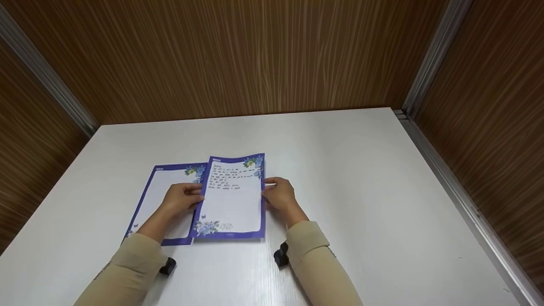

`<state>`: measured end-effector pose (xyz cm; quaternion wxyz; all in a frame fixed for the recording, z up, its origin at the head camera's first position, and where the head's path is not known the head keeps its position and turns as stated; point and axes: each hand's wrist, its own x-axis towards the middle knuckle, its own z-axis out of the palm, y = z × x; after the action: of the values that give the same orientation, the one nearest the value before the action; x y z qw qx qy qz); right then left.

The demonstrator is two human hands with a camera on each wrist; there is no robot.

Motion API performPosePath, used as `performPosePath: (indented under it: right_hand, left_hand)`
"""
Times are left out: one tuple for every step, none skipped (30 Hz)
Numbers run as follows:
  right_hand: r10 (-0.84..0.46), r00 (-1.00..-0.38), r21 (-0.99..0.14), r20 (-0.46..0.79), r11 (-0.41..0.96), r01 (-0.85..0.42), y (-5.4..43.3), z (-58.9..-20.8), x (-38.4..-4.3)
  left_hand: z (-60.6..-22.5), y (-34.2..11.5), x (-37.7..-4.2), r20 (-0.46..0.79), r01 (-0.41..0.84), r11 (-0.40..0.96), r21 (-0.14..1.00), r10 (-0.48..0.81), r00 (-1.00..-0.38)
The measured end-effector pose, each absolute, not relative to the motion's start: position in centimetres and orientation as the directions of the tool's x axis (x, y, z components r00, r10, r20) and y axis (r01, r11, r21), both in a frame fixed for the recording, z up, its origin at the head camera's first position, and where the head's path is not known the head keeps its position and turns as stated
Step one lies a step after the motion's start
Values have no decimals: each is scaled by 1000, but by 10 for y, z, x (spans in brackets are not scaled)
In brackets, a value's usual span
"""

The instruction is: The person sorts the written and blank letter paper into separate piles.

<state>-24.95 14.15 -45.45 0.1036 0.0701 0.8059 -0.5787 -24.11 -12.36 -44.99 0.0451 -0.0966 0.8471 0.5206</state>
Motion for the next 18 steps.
performPosePath:
  right_hand:
    - [-7,-968,-916,-251,324,235,142,-455,-249]
    - [-6,-967,-916,-254,321,239,142,-455,-249]
    - [-4,-966,-916,-257,319,243,143,-455,-250]
    - [0,-965,-917,-261,314,248,143,-455,-250]
    - [-1,-965,-917,-261,313,247,143,-455,-250]
    - [-2,-966,-917,-258,316,245,144,-455,-249]
    - [-4,-967,-917,-255,320,240,144,-455,-249]
    - [-3,-967,-915,-256,323,241,144,-455,-249]
    - [1,-967,-913,-256,327,242,144,-455,-249]
    - [1,-967,-911,-254,337,240,144,-454,-249]
    - [3,-967,-907,-256,344,242,144,-454,-249]
    - [4,-966,-906,-258,347,243,144,-454,-249]
    - [7,-965,-905,-262,347,248,145,-454,-249]
    - [10,-964,-903,-267,348,254,145,-454,-249]
    - [13,-962,-901,-271,348,259,145,-454,-249]
    - [14,-961,-899,-275,350,262,145,-454,-249]
    - [17,-960,-898,-280,349,268,145,-454,-249]
    - [18,-960,-898,-281,348,270,145,-454,-249]
  left_hand:
    - [-450,-123,-241,-176,-210,452,867,-116,-978]
    - [-450,-122,-241,-174,-206,461,863,-112,-978]
    - [-450,-122,-241,-174,-205,470,859,-110,-979]
    - [-450,-122,-241,-173,-204,478,855,-108,-979]
    - [-450,-121,-241,-170,-199,483,853,-104,-980]
    - [-450,-121,-241,-170,-198,485,852,-101,-980]
    - [-450,-120,-241,-171,-197,488,850,-97,-980]
    - [-451,-120,-241,-172,-196,490,850,-94,-981]
    - [-451,-120,-241,-174,-198,494,846,-95,-980]
    - [-452,-119,-241,-174,-198,496,846,-94,-980]
    - [-452,-119,-241,-175,-198,496,845,-94,-980]
    - [-453,-119,-241,-176,-199,497,844,-94,-980]
    - [-453,-119,-241,-177,-200,497,844,-94,-980]
    - [-454,-118,-242,-178,-201,497,844,-93,-980]
    - [-454,-118,-242,-179,-201,497,844,-92,-979]
    - [-454,-118,-242,-180,-202,498,843,-91,-979]
    - [-454,-117,-241,-181,-202,501,842,-91,-979]
    - [-454,-117,-241,-180,-200,503,840,-90,-980]
